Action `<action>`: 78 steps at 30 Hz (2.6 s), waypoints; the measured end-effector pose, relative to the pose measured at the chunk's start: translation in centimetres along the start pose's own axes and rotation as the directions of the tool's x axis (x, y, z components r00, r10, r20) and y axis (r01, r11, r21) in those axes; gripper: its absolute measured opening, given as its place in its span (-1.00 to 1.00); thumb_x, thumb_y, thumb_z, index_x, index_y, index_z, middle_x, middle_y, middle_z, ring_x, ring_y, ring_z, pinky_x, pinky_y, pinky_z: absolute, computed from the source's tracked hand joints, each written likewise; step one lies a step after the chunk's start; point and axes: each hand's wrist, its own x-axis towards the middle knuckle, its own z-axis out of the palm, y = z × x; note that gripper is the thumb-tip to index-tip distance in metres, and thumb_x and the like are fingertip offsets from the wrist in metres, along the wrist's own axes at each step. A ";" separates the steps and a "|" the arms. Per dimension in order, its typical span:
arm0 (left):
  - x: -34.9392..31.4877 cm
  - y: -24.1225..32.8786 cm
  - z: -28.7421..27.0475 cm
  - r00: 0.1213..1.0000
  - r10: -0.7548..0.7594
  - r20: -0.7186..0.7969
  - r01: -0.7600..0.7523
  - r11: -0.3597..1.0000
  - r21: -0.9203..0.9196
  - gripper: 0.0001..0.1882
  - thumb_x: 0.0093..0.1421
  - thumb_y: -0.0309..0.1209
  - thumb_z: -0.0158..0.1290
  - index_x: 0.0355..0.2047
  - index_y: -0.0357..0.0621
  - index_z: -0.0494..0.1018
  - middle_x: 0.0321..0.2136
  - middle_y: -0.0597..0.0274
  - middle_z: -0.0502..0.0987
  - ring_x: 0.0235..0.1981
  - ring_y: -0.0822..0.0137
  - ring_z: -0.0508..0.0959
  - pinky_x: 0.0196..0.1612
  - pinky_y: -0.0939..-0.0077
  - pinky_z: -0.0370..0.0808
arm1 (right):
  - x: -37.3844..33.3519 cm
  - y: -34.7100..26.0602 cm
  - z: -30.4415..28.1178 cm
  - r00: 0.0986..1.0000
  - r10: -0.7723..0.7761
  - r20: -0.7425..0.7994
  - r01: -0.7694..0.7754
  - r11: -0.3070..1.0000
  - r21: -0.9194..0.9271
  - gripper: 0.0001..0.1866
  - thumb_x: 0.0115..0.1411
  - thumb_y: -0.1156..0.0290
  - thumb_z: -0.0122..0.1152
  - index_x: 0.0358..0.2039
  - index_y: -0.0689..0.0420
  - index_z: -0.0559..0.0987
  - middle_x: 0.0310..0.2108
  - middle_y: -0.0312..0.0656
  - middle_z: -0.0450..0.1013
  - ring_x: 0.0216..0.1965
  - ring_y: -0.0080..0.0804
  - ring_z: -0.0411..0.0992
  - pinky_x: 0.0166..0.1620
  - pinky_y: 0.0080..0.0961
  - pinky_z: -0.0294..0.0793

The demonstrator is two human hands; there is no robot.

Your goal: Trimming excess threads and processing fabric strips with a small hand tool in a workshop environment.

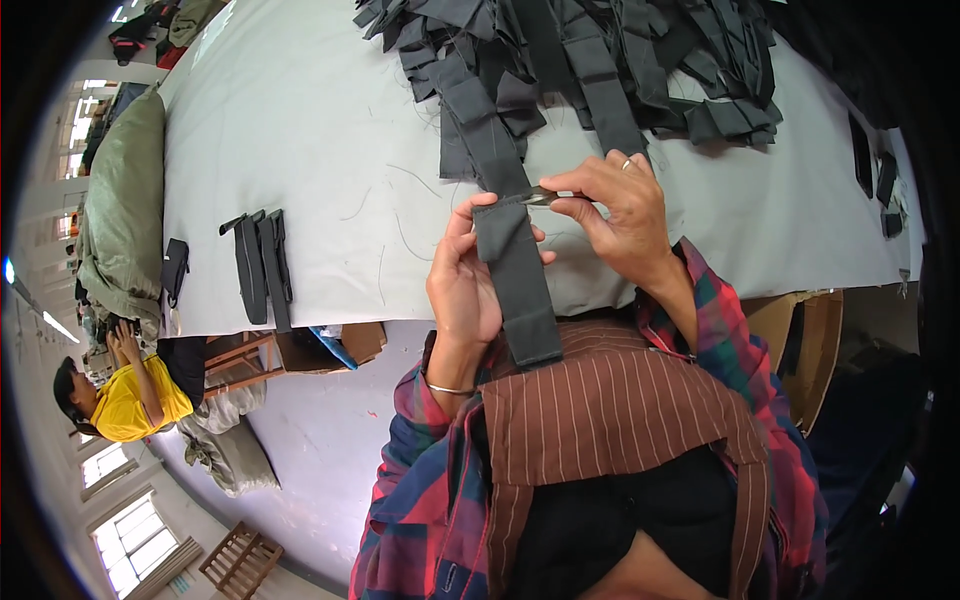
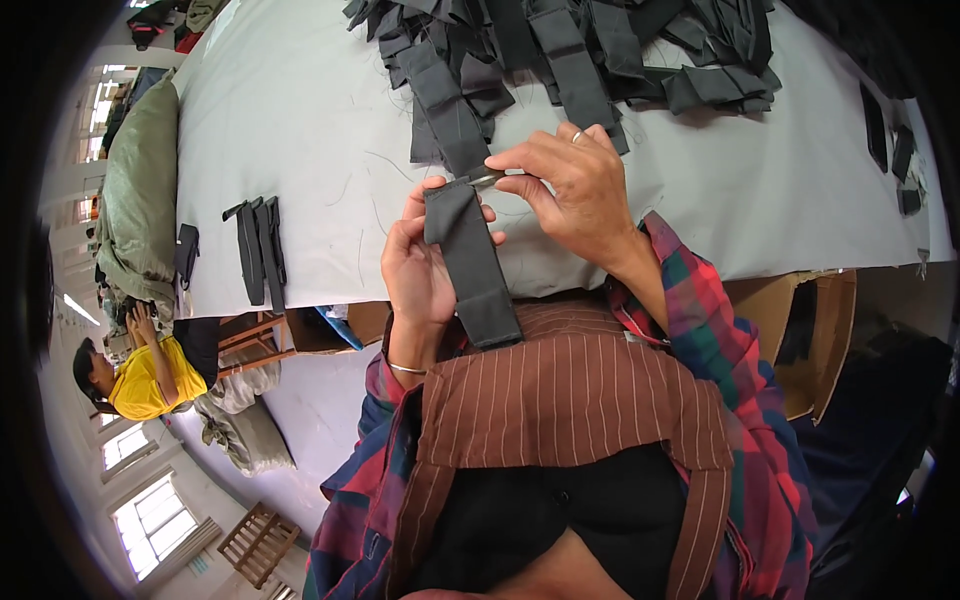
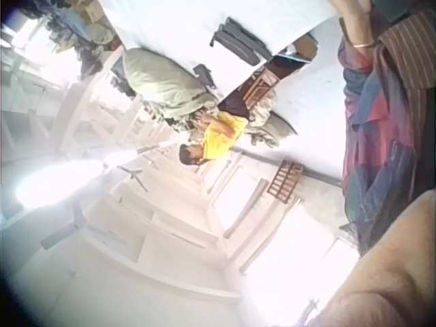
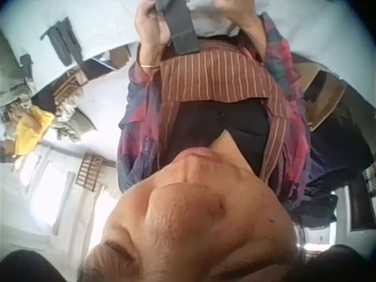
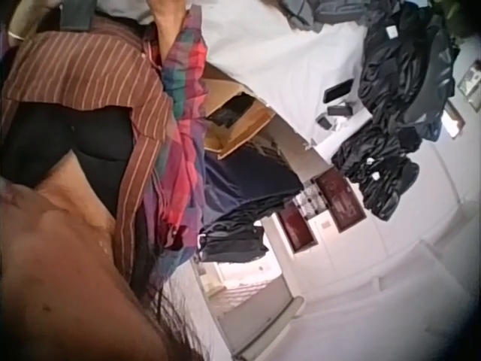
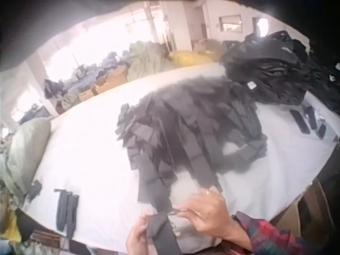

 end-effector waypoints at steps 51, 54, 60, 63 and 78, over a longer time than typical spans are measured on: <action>-0.2 -0.5 -0.6 0.996 0.065 0.068 -0.067 0.998 0.020 -0.67 0.19 -0.61 -0.28 -0.03 -0.11 0.22 -0.23 -0.05 0.49 -0.21 0.13 0.55 -0.20 0.16 0.61 | -0.3 -0.4 -0.1 0.999 -0.042 0.021 0.043 0.997 -0.069 -0.88 -0.01 0.33 0.32 -0.40 -0.06 0.62 -0.53 -0.45 0.46 -0.51 -0.45 0.31 -0.36 -0.51 0.11; -0.3 -0.6 -0.6 0.995 0.070 0.076 -0.072 0.997 0.019 -0.71 0.22 -0.55 -0.26 -0.04 -0.10 0.22 -0.24 -0.06 0.49 -0.22 0.13 0.55 -0.20 0.15 0.60 | -0.1 -0.4 -0.1 0.997 0.077 -0.009 -0.076 0.995 0.065 -0.85 0.00 0.33 0.32 -0.37 -0.03 0.60 -0.46 -0.43 0.51 -0.44 -0.43 0.41 -0.38 -0.50 0.17; 0.1 -0.2 -1.4 0.990 -0.002 0.138 0.001 1.000 0.006 -0.71 0.32 -0.29 -0.22 -0.02 -0.15 0.21 -0.21 -0.01 0.48 -0.21 0.15 0.54 -0.18 0.16 0.58 | 0.7 -3.1 0.8 0.995 0.094 0.044 -0.103 0.950 0.295 -0.75 -0.02 0.34 0.33 -0.28 0.02 0.57 -0.45 -0.29 0.51 -0.46 -0.33 0.47 -0.28 -0.44 0.35; -0.1 -0.3 0.1 0.995 0.001 -0.096 -0.001 1.000 0.001 -0.66 0.34 -0.24 -0.23 0.00 -0.19 0.20 -0.16 0.01 0.46 -0.20 0.15 0.54 -0.17 0.22 0.57 | 1.0 -3.0 1.1 0.957 0.168 0.236 -0.242 0.912 0.330 -0.74 -0.05 0.57 0.29 -0.28 0.14 0.56 -0.42 -0.25 0.47 -0.40 -0.48 0.43 -0.27 -0.62 0.40; -2.3 1.3 0.0 0.973 -0.062 0.223 0.000 0.963 0.270 -0.38 0.09 -0.43 0.18 0.13 -0.37 0.23 -0.05 -0.05 0.43 -0.03 0.11 0.49 -0.01 0.27 0.51 | 2.5 -2.0 -1.1 0.850 0.333 0.407 -0.495 0.245 0.833 -0.83 0.20 0.46 0.17 -0.19 0.11 0.61 -0.46 -0.50 0.43 -0.55 -0.81 0.13 -0.50 -0.76 0.10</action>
